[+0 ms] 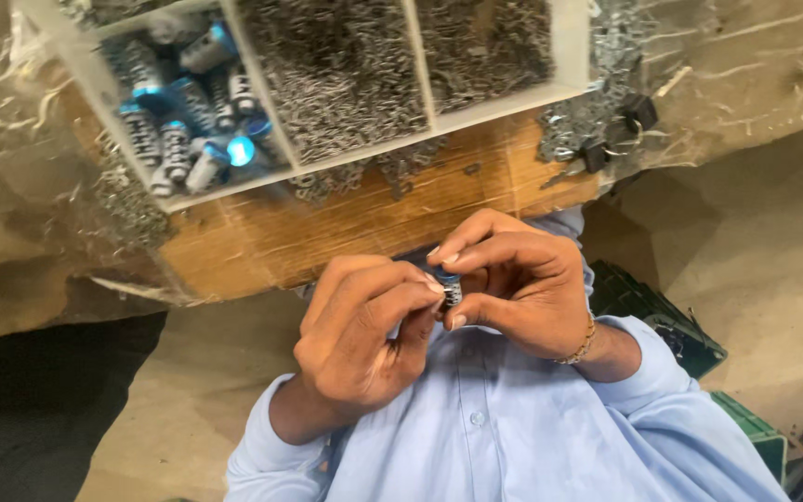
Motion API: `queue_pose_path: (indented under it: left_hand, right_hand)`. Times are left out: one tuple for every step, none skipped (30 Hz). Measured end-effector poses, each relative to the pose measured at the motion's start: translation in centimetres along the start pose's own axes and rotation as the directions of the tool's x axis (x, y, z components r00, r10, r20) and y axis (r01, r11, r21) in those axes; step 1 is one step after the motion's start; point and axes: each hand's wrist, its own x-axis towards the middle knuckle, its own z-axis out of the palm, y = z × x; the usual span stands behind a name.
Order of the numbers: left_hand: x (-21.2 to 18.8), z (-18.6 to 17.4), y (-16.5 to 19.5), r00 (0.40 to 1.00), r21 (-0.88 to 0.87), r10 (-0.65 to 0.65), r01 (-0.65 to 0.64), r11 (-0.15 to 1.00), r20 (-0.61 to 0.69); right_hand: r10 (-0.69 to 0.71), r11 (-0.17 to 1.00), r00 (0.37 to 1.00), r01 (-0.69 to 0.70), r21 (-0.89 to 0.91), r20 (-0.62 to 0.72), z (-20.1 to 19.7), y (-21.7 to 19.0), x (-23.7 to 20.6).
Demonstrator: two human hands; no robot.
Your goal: The person assembles small cylindrical key cores by inserting metal pins into them one at a time. They pick up a cylinder, insert pins from a nearby tray, and place the finished unit into a pile of similar items on the table.
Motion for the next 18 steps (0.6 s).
queue_pose_path:
  left_hand:
    - [0.3,0.1,0.0,0.997,0.075,0.055,-0.059,0.995,0.049]
    - [0.6,0.1,0.0,0.99,0.151,0.104,-0.118,0.982,0.098]
    - [0.8,-0.2,0.2,0.978,0.228,0.148,-0.179,0.957,0.148]
    - [1.0,-0.4,0.3,0.973,0.237,0.157,-0.195,0.952,0.172]
    - [1.1,-0.8,0.5,0.967,0.244,0.164,-0.21,0.947,0.197]
    - [1.2,-1.1,0.7,0.961,0.253,0.166,-0.222,0.942,0.222]
    - [1.2,-1.3,0.9,0.973,0.181,0.095,-0.135,0.974,0.211]
    - [1.2,-1.4,1.1,0.979,0.109,0.024,-0.047,0.993,0.205]
    - [1.2,-1.4,1.2,0.978,0.035,-0.044,0.038,0.999,0.202]
    - [1.1,-1.2,1.4,0.96,-0.197,-0.202,0.24,0.95,0.196]
    - [1.0,-0.8,1.5,0.909,-0.414,-0.351,0.415,0.81,0.225]
    - [0.9,-0.5,1.6,0.828,-0.596,-0.482,0.548,0.586,0.287]
    - [0.7,-0.2,1.7,0.835,-0.529,-0.492,0.542,0.653,0.248]
    - [0.5,0.1,1.6,0.846,-0.458,-0.489,0.529,0.714,0.213]
    - [0.2,0.2,1.5,0.857,-0.388,-0.481,0.513,0.766,0.183]
    - [0.0,0.3,1.2,0.926,-0.083,-0.364,0.372,0.925,0.097]
    - [-0.2,0.2,0.8,0.975,0.242,-0.213,0.193,0.951,0.06]
    - [-0.4,-0.1,0.3,0.996,0.539,-0.047,-0.003,0.842,0.079]
  right_hand:
    - [0.011,1.0,1.0,-0.011,-0.009,-0.023,-0.2,-0.2,-0.2]
    - [0.024,1.0,0.999,-0.024,-0.015,-0.039,-0.3,-0.3,-0.3]
    - [0.036,0.999,0.998,-0.037,-0.018,-0.05,-0.4,-0.3,-0.3]
    - [0.013,0.999,0.999,-0.014,-0.053,-0.033,-0.5,-0.4,-0.3]
    - [-0.009,0.996,1.0,0.007,-0.086,-0.018,-0.5,-0.5,-0.3]
    - [-0.027,0.993,1.0,0.027,-0.116,-0.001,-0.5,-0.5,-0.2]
    - [-0.026,0.992,0.998,0.033,-0.119,0.059,-0.6,-0.5,-0.1]
    - [-0.027,0.992,0.993,0.042,-0.122,0.118,-0.7,-0.6,0.1]
    - [-0.031,0.991,0.984,0.054,-0.126,0.177,-0.8,-0.6,0.3]
    - [-0.051,0.987,0.975,0.081,-0.135,0.216,-0.9,-0.6,0.4]
    - [-0.07,0.983,0.965,0.109,-0.144,0.254,-1.0,-0.5,0.5]
    - [-0.082,0.98,0.953,0.13,-0.151,0.293,-1.1,-0.5,0.5]
    - [-0.06,0.993,0.967,0.084,-0.086,0.247,-1.1,-0.4,0.4]
    - [-0.041,0.999,0.979,0.047,-0.024,0.198,-1.1,-0.3,0.3]
    - [-0.016,0.999,0.989,0.011,0.035,0.145,-1.2,-0.3,0.0]
    - [0.0,0.997,0.995,-0.008,0.082,0.098,-1.2,-0.3,-0.2]
    - [0.017,0.991,0.999,-0.023,0.128,0.05,-1.3,-0.3,-0.5]
    - [0.032,0.984,0.999,-0.031,0.174,-0.001,-1.5,-0.3,-0.7]
